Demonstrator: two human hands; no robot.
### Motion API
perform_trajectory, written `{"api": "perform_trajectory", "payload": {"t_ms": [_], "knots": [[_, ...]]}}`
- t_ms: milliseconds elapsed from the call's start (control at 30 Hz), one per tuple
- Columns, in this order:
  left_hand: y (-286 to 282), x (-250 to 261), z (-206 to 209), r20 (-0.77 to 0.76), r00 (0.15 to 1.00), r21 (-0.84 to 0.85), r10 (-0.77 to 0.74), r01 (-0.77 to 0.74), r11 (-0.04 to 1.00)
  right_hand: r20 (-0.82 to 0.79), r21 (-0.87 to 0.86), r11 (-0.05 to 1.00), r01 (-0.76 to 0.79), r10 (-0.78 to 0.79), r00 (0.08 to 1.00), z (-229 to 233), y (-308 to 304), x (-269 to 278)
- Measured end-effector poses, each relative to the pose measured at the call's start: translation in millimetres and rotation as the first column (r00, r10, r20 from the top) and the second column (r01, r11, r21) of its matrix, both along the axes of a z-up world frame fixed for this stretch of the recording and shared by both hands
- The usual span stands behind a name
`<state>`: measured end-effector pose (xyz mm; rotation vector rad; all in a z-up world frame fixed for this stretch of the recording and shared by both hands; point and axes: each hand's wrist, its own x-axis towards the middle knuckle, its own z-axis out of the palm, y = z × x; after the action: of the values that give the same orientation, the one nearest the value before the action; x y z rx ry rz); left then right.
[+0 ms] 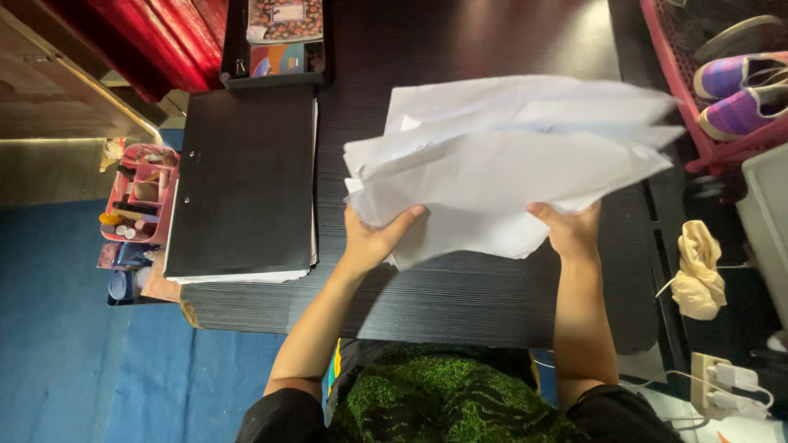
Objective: The person sorts through a stack of white papers and patterned notebooks on a dark table. They separate the items, place a black binder aside, and then stack the loose papers into a neat pile.
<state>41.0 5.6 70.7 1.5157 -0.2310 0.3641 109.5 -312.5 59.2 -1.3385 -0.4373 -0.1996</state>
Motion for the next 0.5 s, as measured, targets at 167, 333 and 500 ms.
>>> {"api": "perform_trajectory", "payload": {"t_ms": [167, 333, 500], "knots": [[9, -6, 29, 0.230, 0.966, -0.157, -0.118, 0.157, 0.975, 0.185, 0.059, 0.989, -0.139, 0.126, 0.975, 29, -12, 1], [2, 1, 46, 0.286, 0.949, -0.042, -0.134, 0.153, 0.987, 0.126, -0.048, 0.997, -0.067, 0.073, 0.989, 9, -28, 4], [8, 7, 20, 0.138, 0.990, 0.079, -0.032, 0.021, 0.997, 0.073, -0.139, 0.990, -0.037, 0.048, 0.996, 2, -21, 15]]}}
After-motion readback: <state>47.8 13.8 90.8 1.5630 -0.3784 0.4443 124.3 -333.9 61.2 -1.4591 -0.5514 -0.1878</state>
